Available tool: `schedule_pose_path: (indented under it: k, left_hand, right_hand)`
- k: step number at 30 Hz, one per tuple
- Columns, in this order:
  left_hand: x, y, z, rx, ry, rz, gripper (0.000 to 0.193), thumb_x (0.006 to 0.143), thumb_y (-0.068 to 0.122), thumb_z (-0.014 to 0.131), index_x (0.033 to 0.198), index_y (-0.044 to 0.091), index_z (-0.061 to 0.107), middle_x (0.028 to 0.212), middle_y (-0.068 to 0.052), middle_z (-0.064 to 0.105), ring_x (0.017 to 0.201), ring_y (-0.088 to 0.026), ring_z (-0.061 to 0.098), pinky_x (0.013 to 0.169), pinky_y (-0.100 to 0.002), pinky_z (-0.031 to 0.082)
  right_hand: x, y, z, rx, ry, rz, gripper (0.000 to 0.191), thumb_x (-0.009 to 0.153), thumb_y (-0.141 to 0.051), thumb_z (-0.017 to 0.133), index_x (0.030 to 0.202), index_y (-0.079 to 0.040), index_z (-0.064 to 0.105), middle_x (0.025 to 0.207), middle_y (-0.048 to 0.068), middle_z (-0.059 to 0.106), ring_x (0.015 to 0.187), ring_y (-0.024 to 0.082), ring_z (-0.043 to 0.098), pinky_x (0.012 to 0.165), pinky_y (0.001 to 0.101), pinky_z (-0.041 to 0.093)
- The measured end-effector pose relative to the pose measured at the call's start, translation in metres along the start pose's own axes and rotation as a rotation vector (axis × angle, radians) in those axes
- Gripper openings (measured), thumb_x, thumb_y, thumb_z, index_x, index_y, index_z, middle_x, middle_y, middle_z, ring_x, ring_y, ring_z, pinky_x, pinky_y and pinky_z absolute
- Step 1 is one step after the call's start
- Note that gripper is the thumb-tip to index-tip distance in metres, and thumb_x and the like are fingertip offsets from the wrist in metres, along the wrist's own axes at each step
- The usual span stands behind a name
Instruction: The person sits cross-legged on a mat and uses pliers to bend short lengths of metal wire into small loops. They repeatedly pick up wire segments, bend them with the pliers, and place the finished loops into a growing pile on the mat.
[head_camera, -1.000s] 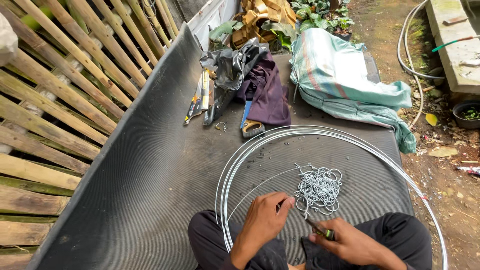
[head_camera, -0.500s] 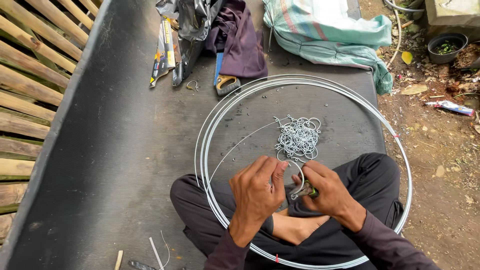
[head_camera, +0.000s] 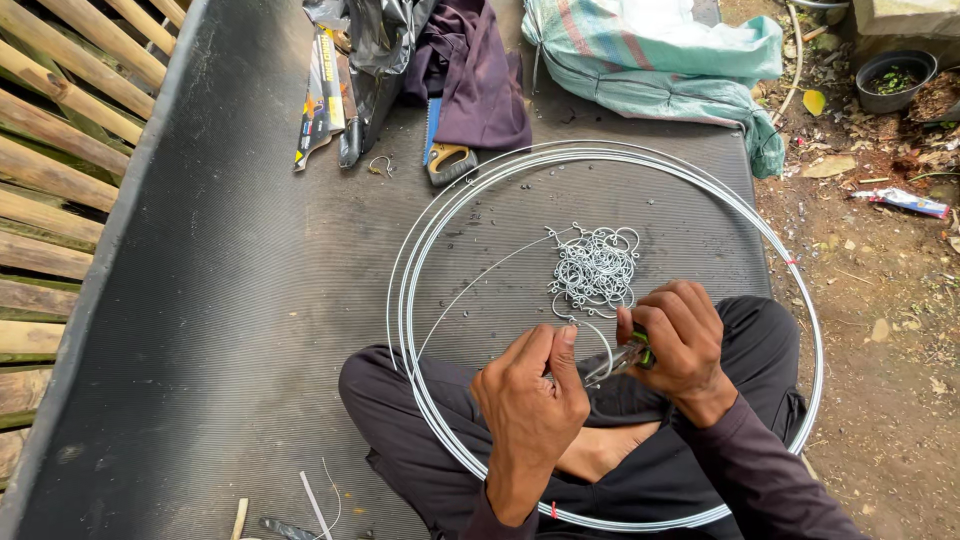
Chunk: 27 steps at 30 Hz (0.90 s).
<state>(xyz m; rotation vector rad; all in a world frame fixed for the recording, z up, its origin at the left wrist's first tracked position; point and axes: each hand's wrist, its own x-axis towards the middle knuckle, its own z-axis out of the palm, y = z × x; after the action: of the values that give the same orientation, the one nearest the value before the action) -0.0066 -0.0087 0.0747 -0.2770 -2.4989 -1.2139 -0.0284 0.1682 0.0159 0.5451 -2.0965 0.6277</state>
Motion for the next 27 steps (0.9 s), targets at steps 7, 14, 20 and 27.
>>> schedule_pose_path:
  k: [7,14,20,27]
  left_hand:
    - [0.008,-0.023,0.023,-0.007,0.024,0.045,0.035,0.102,0.024,0.062,0.073,0.005,0.056,0.063,-0.01,0.058,0.05,-0.034,0.056,0.046,-0.044,0.036]
    - [0.018,-0.068,0.016,-0.267,-0.023,-0.047,0.038,0.097,0.013,0.068,0.067,-0.001,0.05,0.05,-0.009,0.039,0.042,-0.017,0.035,0.045,-0.036,0.028]
    - [0.01,-0.067,0.004,-0.359,-0.081,-0.045,0.037,0.096,0.012,0.07,0.067,-0.001,0.051,0.052,-0.005,0.041,0.045,-0.009,0.035,0.045,-0.033,0.027]
    - [0.006,-0.06,0.005,-0.333,0.009,-0.056,0.036,0.097,0.012,0.07,0.068,0.0,0.053,0.051,-0.004,0.042,0.046,-0.008,0.034,0.045,-0.032,0.026]
  right_hand:
    - [-0.002,0.011,0.007,-0.057,-0.139,0.098,0.02,0.086,-0.004,0.078,0.084,-0.002,0.058,0.083,0.01,0.061,0.079,0.031,0.061,0.072,0.042,0.048]
    - [-0.014,0.002,0.001,-0.072,-0.574,0.308,0.028,0.074,-0.023,0.08,0.093,-0.007,0.067,0.094,0.008,0.072,0.093,0.033,0.069,0.068,0.0465,0.048]
    - [-0.018,0.005,0.013,0.468,-0.686,0.539,0.037,0.084,-0.017,0.078,0.114,-0.004,0.062,0.111,0.012,0.071,0.097,0.033,0.07,0.077,0.0387,0.057]
    - [-0.013,-0.007,0.016,0.617,-0.664,0.597,0.036,0.084,-0.012,0.075,0.115,-0.005,0.06,0.121,0.011,0.069,0.095,0.027,0.075,0.075,0.036,0.059]
